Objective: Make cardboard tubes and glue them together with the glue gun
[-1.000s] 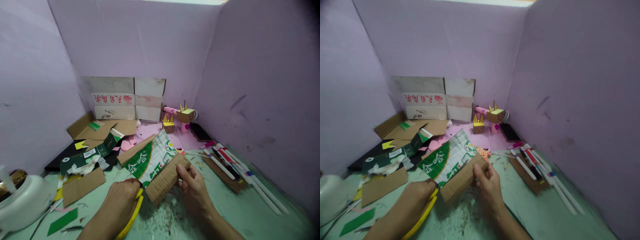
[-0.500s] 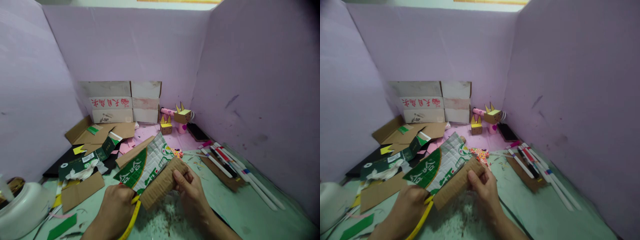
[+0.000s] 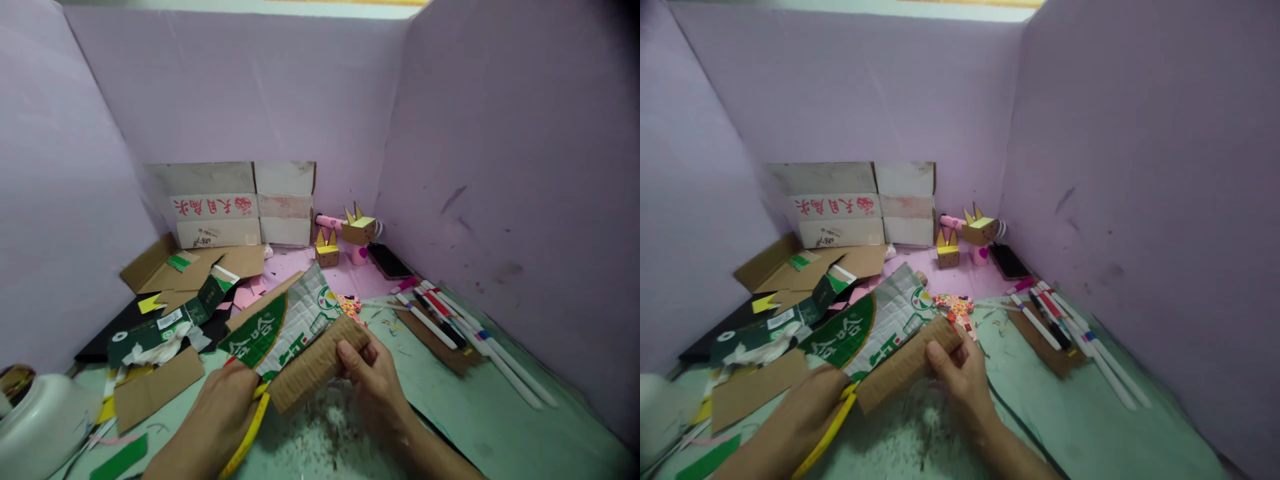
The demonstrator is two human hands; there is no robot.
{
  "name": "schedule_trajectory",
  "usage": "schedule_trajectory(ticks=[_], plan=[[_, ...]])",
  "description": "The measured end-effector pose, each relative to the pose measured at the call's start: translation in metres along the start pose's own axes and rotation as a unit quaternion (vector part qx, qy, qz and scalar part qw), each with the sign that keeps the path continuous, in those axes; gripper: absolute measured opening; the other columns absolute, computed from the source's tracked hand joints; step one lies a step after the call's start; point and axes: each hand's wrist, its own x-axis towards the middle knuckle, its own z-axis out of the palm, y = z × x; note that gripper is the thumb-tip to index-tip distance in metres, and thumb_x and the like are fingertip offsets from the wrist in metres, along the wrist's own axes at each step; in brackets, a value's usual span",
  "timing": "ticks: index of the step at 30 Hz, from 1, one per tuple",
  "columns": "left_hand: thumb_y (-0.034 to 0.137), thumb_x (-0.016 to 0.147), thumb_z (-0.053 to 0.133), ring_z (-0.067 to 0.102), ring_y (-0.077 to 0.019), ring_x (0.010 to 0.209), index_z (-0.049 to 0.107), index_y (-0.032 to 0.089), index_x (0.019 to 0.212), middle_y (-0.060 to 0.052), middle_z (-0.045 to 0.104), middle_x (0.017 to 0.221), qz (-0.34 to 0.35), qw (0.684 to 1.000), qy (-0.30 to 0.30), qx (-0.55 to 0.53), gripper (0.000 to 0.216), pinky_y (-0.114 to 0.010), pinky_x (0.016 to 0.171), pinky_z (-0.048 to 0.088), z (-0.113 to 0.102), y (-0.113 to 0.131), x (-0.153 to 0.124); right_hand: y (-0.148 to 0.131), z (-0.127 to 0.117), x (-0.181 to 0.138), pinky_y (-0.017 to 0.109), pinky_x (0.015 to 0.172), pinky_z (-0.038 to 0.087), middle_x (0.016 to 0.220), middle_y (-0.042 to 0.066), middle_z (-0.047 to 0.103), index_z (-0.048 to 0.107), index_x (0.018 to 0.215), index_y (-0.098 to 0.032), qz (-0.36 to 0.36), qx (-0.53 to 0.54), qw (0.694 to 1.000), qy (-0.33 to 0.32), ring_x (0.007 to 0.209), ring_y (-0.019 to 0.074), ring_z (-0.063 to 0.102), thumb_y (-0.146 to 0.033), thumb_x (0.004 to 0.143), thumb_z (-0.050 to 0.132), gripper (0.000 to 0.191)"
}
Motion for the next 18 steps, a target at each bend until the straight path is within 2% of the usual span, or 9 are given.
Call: schedule_trajectory(ticks=[4,7,10,12,14,15,16,17,18], plan=[[0.014,0.077,0.042,0.062,-0.0215,0.070,0.061,0.018,0.063,-0.010,0.067,0.074,0.000,1.000,-0.010,-0.014,0.024,-0.026,0.060,0.037,-0.004,-0.006,-0.002,-0.003,0.000,0.003,0.033,0.070,0.052,0.089,0.005,0.070,0.063,0.101,-0.018,0.009,0.019,1.000,-0.005,0.082,0.0231,0.064,-0.038,0.071,0.072,0.038],[0.014,0.077,0.042,0.062,-0.0217,0.077,0.063,0.021,0.086,-0.007,0.068,0.086,0.011,1.000,0.022,-0.018,0.024,-0.026,0.063,0.039,-0.008,-0.022,-0.002,-0.014,-0.004,0.012,0.030,0.061,0.053,0.085,0.004,0.070,0.064,0.093,-0.018,0.006,0.067,0.996,0.056,0.076,0.0213,0.064,-0.038,0.068,0.074,0.033],[0.023,0.081,0.042,0.062,-0.0240,0.071,0.057,0.024,0.101,-0.004,0.066,0.078,-0.065,0.993,0.087,-0.043,0.025,-0.029,0.060,0.039,-0.011,-0.038,0.000,-0.028,-0.007,0.022,0.028,0.063,0.055,0.083,-0.002,0.068,0.064,0.085,-0.022,-0.023,0.146,0.977,0.156,0.078,0.0178,0.063,-0.031,0.064,0.076,0.026],[0.035,0.083,0.043,0.061,-0.0238,0.065,0.053,0.022,0.097,-0.004,0.063,0.073,-0.122,0.971,0.144,-0.148,0.021,-0.029,0.056,0.041,-0.008,-0.040,0.004,-0.032,-0.005,0.024,0.030,0.069,0.055,0.082,-0.004,0.068,0.063,0.082,-0.023,-0.043,0.174,0.968,0.177,0.081,0.0171,0.063,-0.026,0.061,0.077,0.026],[0.047,0.082,0.047,0.060,-0.0206,0.060,0.046,0.021,0.094,-0.004,0.063,0.075,-0.131,0.909,0.182,-0.350,0.029,-0.029,0.051,0.043,0.000,-0.031,0.009,-0.027,0.001,0.019,0.031,0.073,0.055,0.084,-0.003,0.068,0.062,0.084,-0.022,-0.044,0.166,0.972,0.162,0.083,0.0175,0.063,-0.025,0.060,0.077,0.028],[0.053,0.081,0.046,0.058,-0.0181,0.053,0.043,0.021,0.094,-0.004,0.063,0.075,-0.122,0.850,0.193,-0.475,0.035,-0.028,0.047,0.043,0.005,-0.022,0.011,-0.022,0.005,0.014,0.030,0.075,0.054,0.085,-0.002,0.069,0.061,0.085,-0.022,-0.039,0.151,0.976,0.150,0.084,0.0178,0.064,-0.026,0.061,0.077,0.029],[0.056,0.078,0.050,0.058,-0.0175,0.053,0.041,0.021,0.095,-0.004,0.064,0.077,-0.104,0.792,0.166,-0.579,0.040,-0.029,0.047,0.046,0.011,-0.013,0.014,-0.016,0.010,0.009,0.031,0.077,0.053,0.086,0.000,0.069,0.061,0.088,-0.021,-0.029,0.130,0.981,0.139,0.084,0.0185,0.064,-0.028,0.062,0.077,0.031],[0.056,0.075,0.057,0.061,-0.0177,0.057,0.040,0.021,0.096,-0.004,0.065,0.078,-0.095,0.743,0.163,-0.642,0.045,-0.029,0.050,0.048,0.016,-0.002,0.016,-0.009,0.014,0.002,0.032,0.078,0.053,0.088,0.001,0.070,0.060,0.091,-0.021,-0.018,0.104,0.986,0.128,0.085,0.0199,0.064,-0.030,0.062,0.077,0.034],[0.055,0.071,0.062,0.062,-0.0186,0.059,0.041,0.021,0.097,-0.002,0.064,0.075,-0.090,0.713,0.171,-0.673,0.048,-0.029,0.050,0.049,0.021,0.007,0.019,-0.003,0.017,-0.005,0.034,0.079,0.052,0.091,0.002,0.070,0.060,0.094,-0.021,-0.008,0.074,0.990,0.117,0.087,0.0218,0.064,-0.030,0.062,0.077,0.037]])
